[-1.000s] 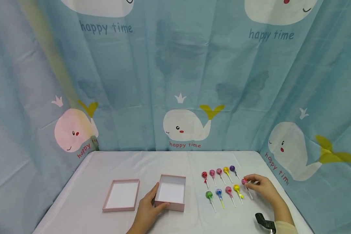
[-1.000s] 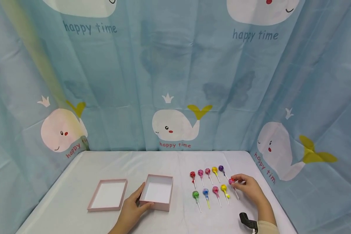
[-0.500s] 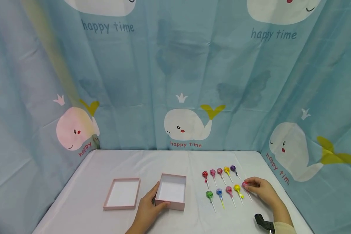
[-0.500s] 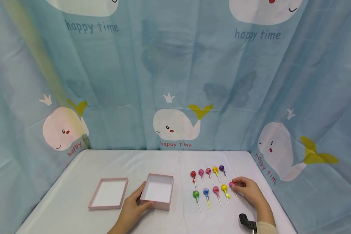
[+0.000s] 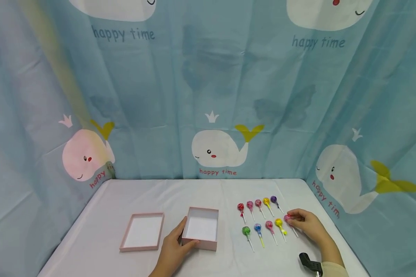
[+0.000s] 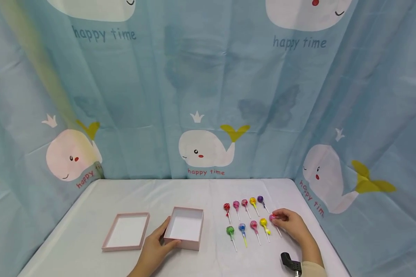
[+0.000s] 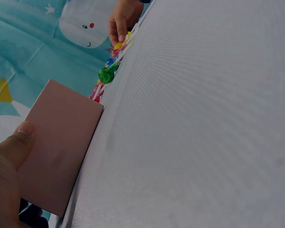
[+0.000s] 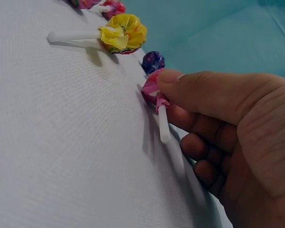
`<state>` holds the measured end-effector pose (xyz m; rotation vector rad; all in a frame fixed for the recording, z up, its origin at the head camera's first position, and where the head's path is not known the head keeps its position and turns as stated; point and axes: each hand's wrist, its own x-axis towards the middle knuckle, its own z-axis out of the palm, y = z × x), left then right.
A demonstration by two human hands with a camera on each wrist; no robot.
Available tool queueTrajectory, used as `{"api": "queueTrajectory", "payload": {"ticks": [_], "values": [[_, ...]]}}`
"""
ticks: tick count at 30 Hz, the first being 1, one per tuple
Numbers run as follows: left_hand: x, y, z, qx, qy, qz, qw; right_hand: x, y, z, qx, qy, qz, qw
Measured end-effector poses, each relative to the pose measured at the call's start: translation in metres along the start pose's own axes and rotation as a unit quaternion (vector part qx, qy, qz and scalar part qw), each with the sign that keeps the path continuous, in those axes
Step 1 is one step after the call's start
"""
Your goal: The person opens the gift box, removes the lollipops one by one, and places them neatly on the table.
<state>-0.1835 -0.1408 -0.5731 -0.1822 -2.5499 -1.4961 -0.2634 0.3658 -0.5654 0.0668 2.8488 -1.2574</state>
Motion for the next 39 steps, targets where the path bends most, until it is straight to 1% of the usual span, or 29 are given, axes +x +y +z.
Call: {"api": "queueTrajectory", "payload": {"ticks": [5,9,13,18,22,25,27,30,33,35,39], "values": [[0.0,-0.001,0.001,-0.005,0.005,0.001,1.0,0.002,0.001,0.001,-0.014,0.002,-0.002,0.9999],[0.0,-0.002,0.0,-0.004,0.001,0.002,1.0,0.002,0.0,0.001,-0.016,0.004,-0.005,0.9999],[-0.001,-0.002,-0.001,-0.016,-0.002,0.0,0.9999,0.001,-0.002,0.002,-0.016,0.006,-0.002,0.9999],[-0.001,-0.004,-0.001,-0.02,-0.002,0.008,0.9998,0.002,0.0,0.001,-0.013,0.002,-0.005,0.9999],[-0.001,-0.004,0.0,-0.018,0.0,0.019,0.9997,0.001,0.002,-0.002,-0.018,0.003,-0.006,0.9998],[-0.001,-0.004,0.002,-0.017,0.001,0.025,0.9995,-0.001,0.002,-0.004,-0.025,0.012,-0.007,0.9996],[-0.001,-0.004,0.003,-0.02,-0.001,0.022,0.9996,-0.003,0.003,-0.006,-0.039,0.018,-0.011,0.999],[-0.002,-0.003,0.004,-0.023,-0.005,0.013,0.9996,-0.005,0.005,-0.007,-0.051,0.03,-0.006,0.9982],[-0.004,-0.002,0.003,-0.017,-0.005,0.006,0.9998,-0.006,0.006,-0.008,-0.056,0.032,-0.008,0.9979],[-0.004,-0.002,0.003,-0.013,-0.002,0.009,0.9999,-0.006,0.006,-0.009,-0.055,0.041,-0.008,0.9976],[-0.002,-0.002,0.002,-0.014,0.009,0.032,0.9994,-0.002,0.005,-0.01,-0.062,0.065,-0.025,0.9957]]}}
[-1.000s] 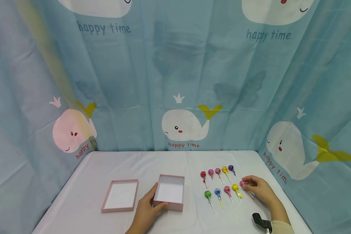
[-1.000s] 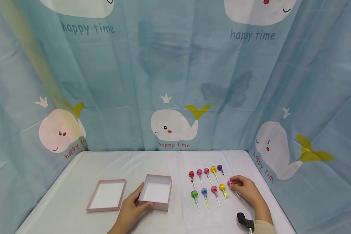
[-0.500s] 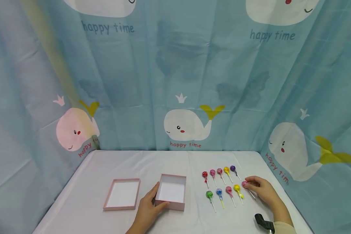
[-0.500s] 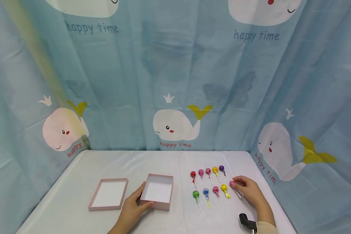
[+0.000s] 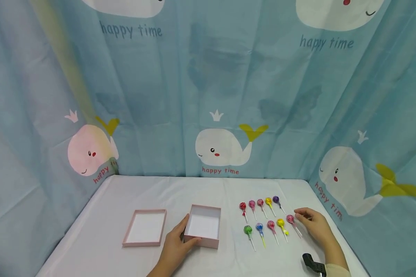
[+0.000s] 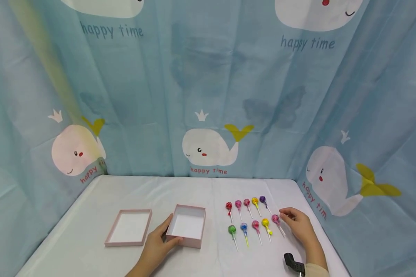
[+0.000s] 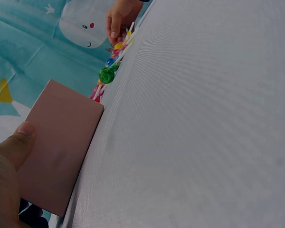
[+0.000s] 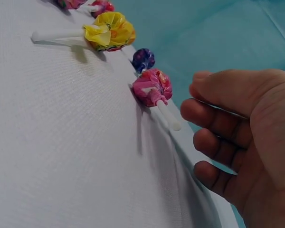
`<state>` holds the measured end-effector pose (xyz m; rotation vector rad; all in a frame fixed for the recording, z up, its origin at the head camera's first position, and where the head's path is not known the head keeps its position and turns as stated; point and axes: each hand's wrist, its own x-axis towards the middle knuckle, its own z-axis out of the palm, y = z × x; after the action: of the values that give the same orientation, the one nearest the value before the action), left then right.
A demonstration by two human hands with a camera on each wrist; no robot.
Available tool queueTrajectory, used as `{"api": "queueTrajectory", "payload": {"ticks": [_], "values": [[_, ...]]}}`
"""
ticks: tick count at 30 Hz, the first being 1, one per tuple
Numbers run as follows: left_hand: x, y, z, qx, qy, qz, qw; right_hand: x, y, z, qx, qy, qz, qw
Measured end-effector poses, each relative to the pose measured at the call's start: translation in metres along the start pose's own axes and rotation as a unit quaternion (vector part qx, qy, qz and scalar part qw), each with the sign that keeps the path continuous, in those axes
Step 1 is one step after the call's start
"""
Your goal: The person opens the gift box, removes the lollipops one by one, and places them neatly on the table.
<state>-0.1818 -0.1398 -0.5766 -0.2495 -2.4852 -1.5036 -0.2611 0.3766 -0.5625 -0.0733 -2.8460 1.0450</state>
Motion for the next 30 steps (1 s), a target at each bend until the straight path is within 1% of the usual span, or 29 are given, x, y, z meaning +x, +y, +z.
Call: {"api": "queueTrajectory", "payload": {"ticks": [3,6,11,16,18,21,25,27,30], "values": [[0.0,0.0,0.0,0.001,0.002,0.006,1.0,0.0,0.0,-0.001,-0.008,0.012,-0.004,0.9999],[-0.001,0.0,0.001,0.004,-0.003,-0.002,1.0,-0.001,0.0,-0.004,-0.015,0.02,-0.003,0.9997],[-0.001,0.001,0.0,0.006,-0.01,-0.012,0.9999,-0.003,-0.007,-0.008,-0.01,0.04,-0.008,0.9991],[0.0,0.001,-0.002,0.019,0.0,-0.01,0.9998,-0.003,-0.016,-0.009,-0.007,0.052,-0.019,0.9984],[-0.001,0.0,-0.002,0.028,0.005,-0.004,0.9996,-0.004,-0.02,-0.009,-0.01,0.057,-0.025,0.998],[-0.002,-0.002,-0.001,0.037,0.008,0.004,0.9993,-0.004,-0.023,-0.01,-0.018,0.061,-0.035,0.9974],[-0.004,-0.002,-0.001,0.032,0.011,0.003,0.9994,-0.004,-0.026,-0.011,-0.031,0.062,-0.045,0.9966],[-0.004,0.0,-0.001,0.03,0.011,-0.005,0.9995,-0.004,-0.028,-0.012,-0.037,0.064,-0.051,0.996],[-0.004,0.003,-0.002,0.041,0.006,-0.01,0.9991,-0.006,-0.03,-0.015,-0.044,0.069,-0.062,0.9947]]}}
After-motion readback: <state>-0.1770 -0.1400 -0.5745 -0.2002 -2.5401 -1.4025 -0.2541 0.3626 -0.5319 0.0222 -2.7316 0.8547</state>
